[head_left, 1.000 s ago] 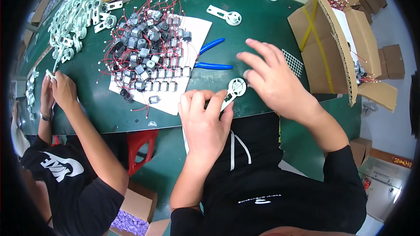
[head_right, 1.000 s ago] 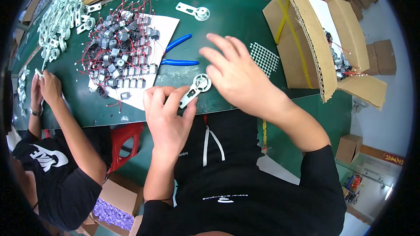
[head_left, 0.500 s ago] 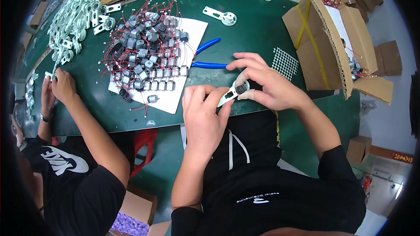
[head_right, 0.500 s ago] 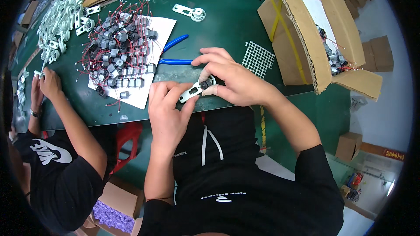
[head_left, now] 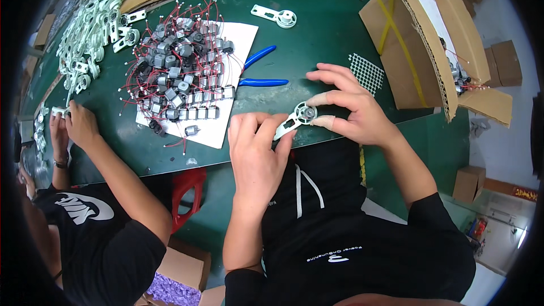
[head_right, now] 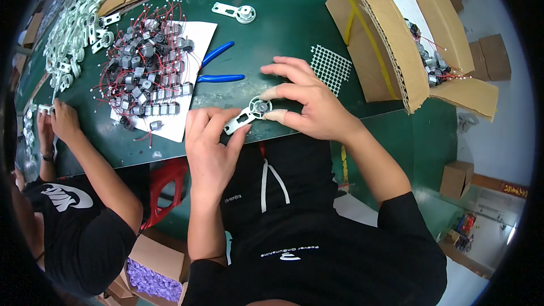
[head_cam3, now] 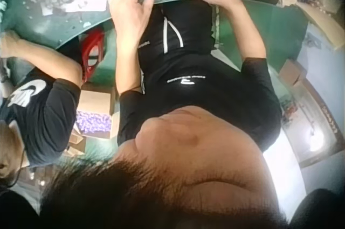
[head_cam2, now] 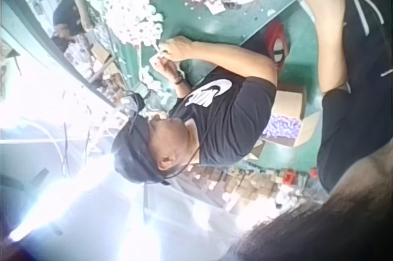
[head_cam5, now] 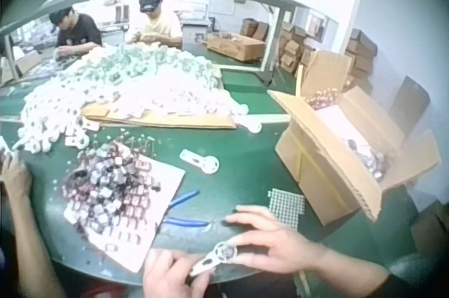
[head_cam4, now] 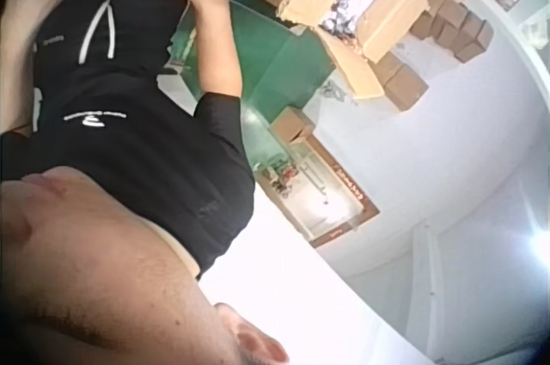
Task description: Assemble small electronic motor components into white plastic housings at a factory workbench.
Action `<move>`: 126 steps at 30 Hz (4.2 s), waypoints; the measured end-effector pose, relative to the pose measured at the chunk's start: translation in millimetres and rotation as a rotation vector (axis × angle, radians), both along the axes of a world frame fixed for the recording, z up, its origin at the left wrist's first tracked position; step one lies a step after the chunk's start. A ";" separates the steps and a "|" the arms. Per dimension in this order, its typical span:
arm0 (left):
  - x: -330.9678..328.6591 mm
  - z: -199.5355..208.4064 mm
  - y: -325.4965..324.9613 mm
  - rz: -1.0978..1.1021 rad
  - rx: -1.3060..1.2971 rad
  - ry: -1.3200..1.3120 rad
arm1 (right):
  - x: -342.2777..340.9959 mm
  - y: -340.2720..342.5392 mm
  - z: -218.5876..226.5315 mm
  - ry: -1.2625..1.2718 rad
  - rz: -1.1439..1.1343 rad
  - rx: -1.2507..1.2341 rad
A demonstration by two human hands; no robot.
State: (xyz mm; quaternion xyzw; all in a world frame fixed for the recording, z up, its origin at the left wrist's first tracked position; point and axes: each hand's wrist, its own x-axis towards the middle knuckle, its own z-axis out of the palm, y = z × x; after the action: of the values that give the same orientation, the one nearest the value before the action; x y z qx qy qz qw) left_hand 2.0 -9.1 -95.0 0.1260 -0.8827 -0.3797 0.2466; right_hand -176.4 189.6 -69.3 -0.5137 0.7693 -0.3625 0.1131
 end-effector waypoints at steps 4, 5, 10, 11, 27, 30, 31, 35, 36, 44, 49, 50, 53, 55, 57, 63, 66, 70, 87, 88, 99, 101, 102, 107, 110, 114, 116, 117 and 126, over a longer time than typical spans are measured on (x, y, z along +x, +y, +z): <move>-2.6 6.4 0.6 -0.012 -0.050 -0.021 | 1.4 -0.3 10.2 -0.001 -0.055 -0.049; -3.3 5.4 1.3 -0.015 -0.051 -0.021 | 1.9 0.7 12.2 -0.027 -0.099 -0.017; -2.2 3.2 4.1 -0.066 -0.099 -0.001 | 8.9 -5.6 20.8 -0.120 -0.114 0.047; -1.9 3.3 4.3 -0.066 -0.099 -0.003 | 7.9 -5.2 14.5 -0.102 -0.063 0.020; 13.6 9.2 19.6 -0.147 -0.101 -0.049 | 12.6 24.5 8.2 -0.336 -0.005 0.015; 23.9 9.4 23.4 -0.157 -0.083 -0.026 | 30.4 36.7 12.0 -0.393 -0.160 -0.052; 27.8 10.0 25.3 -0.160 -0.074 -0.013 | 40.7 43.8 4.8 -0.563 -0.220 -0.093; 39.8 7.4 35.5 -0.128 -0.045 0.019 | 83.2 56.2 -22.1 -0.911 -0.352 -0.096; 42.4 5.6 37.5 -0.138 -0.059 0.033 | 93.3 55.0 -27.0 -0.931 -0.355 -0.125; 53.3 7.4 44.2 -0.197 -0.075 0.063 | 107.0 47.5 -35.8 -1.197 -0.159 -0.306; 52.3 8.6 51.2 -0.204 -0.116 0.108 | 107.1 47.1 -38.7 -1.010 -0.223 -0.254; 52.2 9.4 51.9 -0.196 -0.113 0.114 | 109.5 43.7 -41.2 -1.054 -0.249 -0.300; 50.6 16.1 50.0 -0.205 -0.083 0.064 | 97.5 47.4 -27.2 -1.194 -0.243 -0.125; 48.8 15.4 49.7 -0.201 -0.070 0.031 | 95.6 49.5 -25.0 -1.182 -0.251 -0.136; 49.6 12.8 48.4 -0.201 -0.071 0.025 | 96.0 51.5 -28.7 -1.169 -0.250 -0.195; 52.0 13.9 46.0 -0.220 -0.094 -0.006 | 95.6 56.8 -30.1 -0.987 -0.239 -0.103; 51.7 13.2 48.0 -0.227 -0.102 0.008 | 95.9 56.0 -22.5 -0.870 -0.246 -0.055; 56.0 16.8 45.6 -0.210 -0.105 -0.017 | 98.4 53.3 -24.7 -0.728 -0.214 -0.083; 15.0 89.7 -63.2 0.209 -0.488 -0.098 | 99.4 60.3 -23.8 -0.870 -0.341 -0.156; 9.1 97.2 -73.1 0.201 -0.517 -0.135 | 100.8 61.8 -26.6 -0.861 -0.350 -0.159; -112.9 115.4 -159.4 0.424 -1.059 -0.055 | 95.6 71.7 -31.4 -0.901 -0.391 -0.296; -137.6 91.6 -127.1 0.083 -1.005 -0.040 | 95.5 71.5 -29.7 -0.914 -0.422 -0.332; -152.1 77.0 -110.8 -0.034 -0.931 -0.075 | 92.9 71.7 -29.7 -0.920 -0.431 -0.362; -205.2 17.1 -83.9 -0.207 -1.055 -0.137 | 90.7 77.8 -19.8 -0.898 -0.431 -0.359; -223.9 9.7 -71.6 -0.268 -1.043 -0.196 | 88.0 87.3 -17.9 -0.893 -0.513 -0.357; -216.1 29.9 -53.2 -0.191 -1.064 -0.200 | 84.3 94.5 -24.9 -0.926 -0.596 -0.387; -184.8 49.5 -38.8 -0.117 -0.924 -0.052 | 81.8 93.5 -25.1 -0.910 -0.582 -0.374; -163.4 55.7 -32.3 -0.090 -0.830 0.049 | 80.4 93.6 -23.5 -0.886 -0.583 -0.386; 9.9 11.1 -13.2 0.134 -0.397 0.010 | 58.0 35.9 -24.5 -0.783 -0.458 -0.385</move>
State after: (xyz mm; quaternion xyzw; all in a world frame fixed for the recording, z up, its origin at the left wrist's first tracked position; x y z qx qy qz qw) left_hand 11.8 -22.3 -84.0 0.1317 -0.9286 -0.1816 0.2957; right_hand -118.4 225.5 -93.8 -0.1681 0.6812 -0.6795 0.2142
